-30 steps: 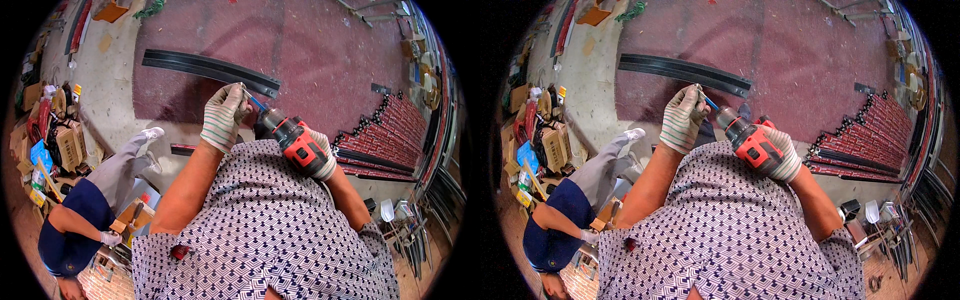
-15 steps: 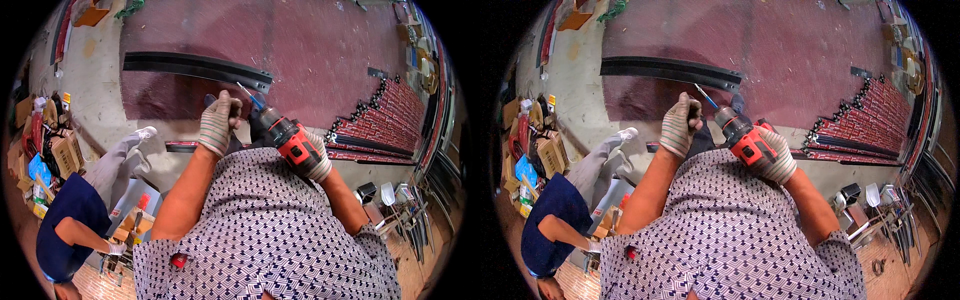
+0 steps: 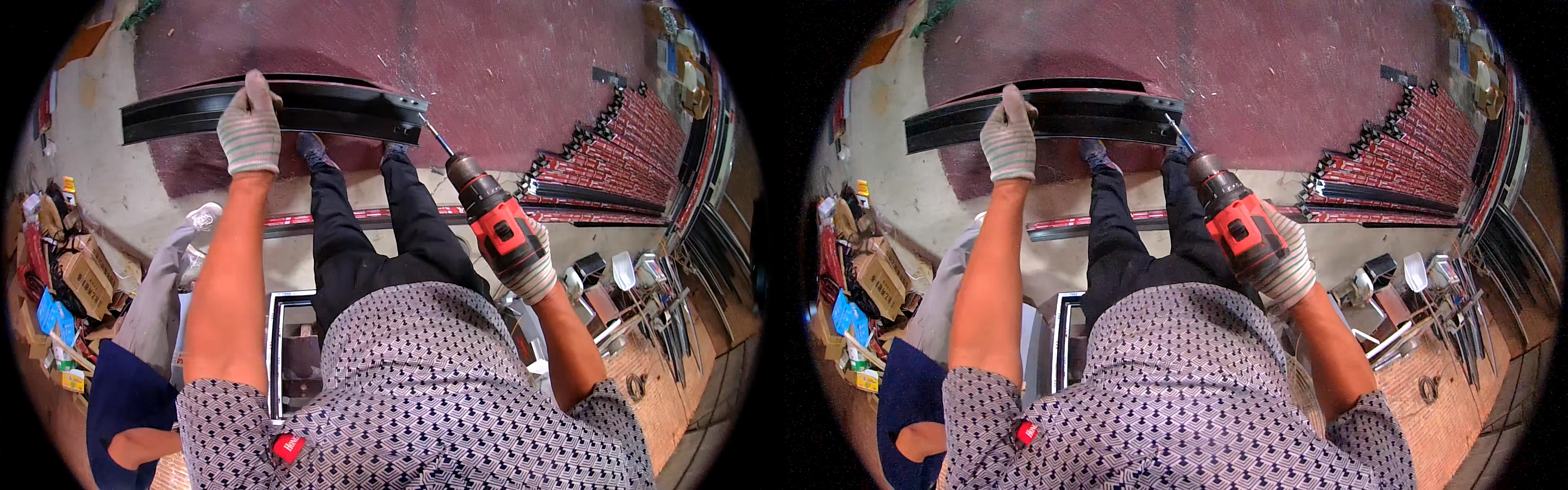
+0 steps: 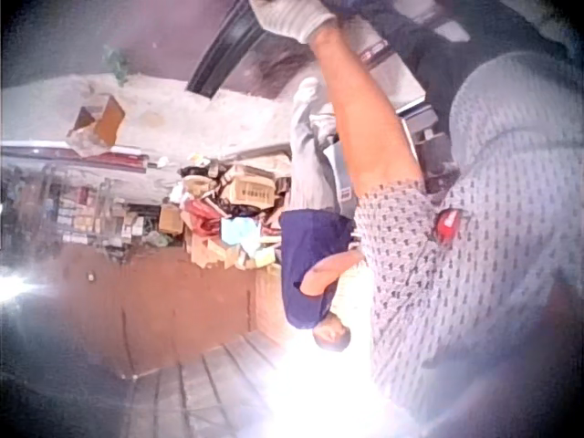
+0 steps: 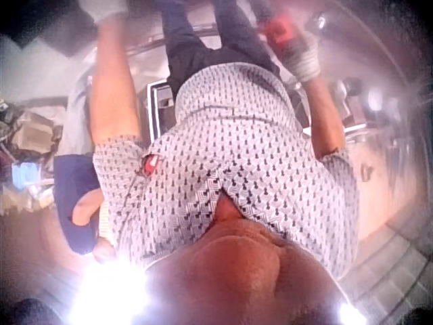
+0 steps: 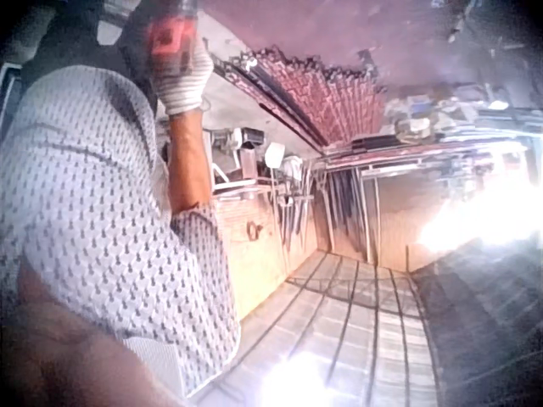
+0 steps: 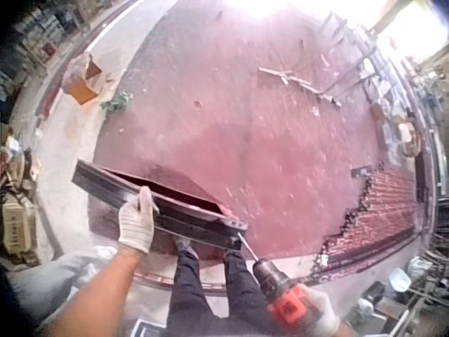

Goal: The person uses a cordless drill to fasten screws into black metal window frame components. They handle the frame pieces, aligning them and securing them together in a workshop environment.

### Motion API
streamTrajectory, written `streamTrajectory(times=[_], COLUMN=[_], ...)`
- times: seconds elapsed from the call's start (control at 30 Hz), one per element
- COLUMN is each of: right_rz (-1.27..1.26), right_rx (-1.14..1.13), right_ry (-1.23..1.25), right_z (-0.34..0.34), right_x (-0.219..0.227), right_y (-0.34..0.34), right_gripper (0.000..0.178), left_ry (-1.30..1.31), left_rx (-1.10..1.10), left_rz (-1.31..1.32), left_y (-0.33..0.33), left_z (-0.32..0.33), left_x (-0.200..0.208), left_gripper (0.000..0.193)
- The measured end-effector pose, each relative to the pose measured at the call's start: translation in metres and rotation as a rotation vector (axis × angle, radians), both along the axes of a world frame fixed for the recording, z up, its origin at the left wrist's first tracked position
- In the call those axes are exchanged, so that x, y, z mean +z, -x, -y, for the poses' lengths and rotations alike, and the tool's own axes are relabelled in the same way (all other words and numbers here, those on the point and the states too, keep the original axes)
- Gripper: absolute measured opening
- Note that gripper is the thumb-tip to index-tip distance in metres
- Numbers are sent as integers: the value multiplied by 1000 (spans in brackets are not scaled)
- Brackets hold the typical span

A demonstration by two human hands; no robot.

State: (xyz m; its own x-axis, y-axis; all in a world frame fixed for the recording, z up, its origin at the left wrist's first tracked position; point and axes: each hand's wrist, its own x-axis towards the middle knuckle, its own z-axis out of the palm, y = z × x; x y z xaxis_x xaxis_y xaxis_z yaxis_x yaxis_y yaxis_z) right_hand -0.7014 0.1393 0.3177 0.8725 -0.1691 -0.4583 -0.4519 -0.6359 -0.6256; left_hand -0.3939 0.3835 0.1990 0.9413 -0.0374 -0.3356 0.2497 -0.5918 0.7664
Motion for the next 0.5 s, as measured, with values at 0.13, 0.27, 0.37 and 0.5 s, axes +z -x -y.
streamTrajectory(times=[0.13, 0.27, 0.37, 0.5], right_rz=[-89, -142, -151, -203], right_rx=[-469, -444, -539, -531], right_ry=[-448, -490, -554, -491], right_z=[-3, -4, -1, -2], right_x=[6, 23, 13, 22], right_y=[-7, -33, -22, -32], right_gripper=[25, 32, 36, 38], left_ry=[-122, -290, -257, -199], left_rx=[-174, -218, -314, -331], left_rz=[312, 496, 654, 713], left_y=[-9, -13, -11, -9], left_z=[11, 2, 5, 5], left_x=[-16, -28, -23, -25], left_gripper=[51, 48, 41, 37])
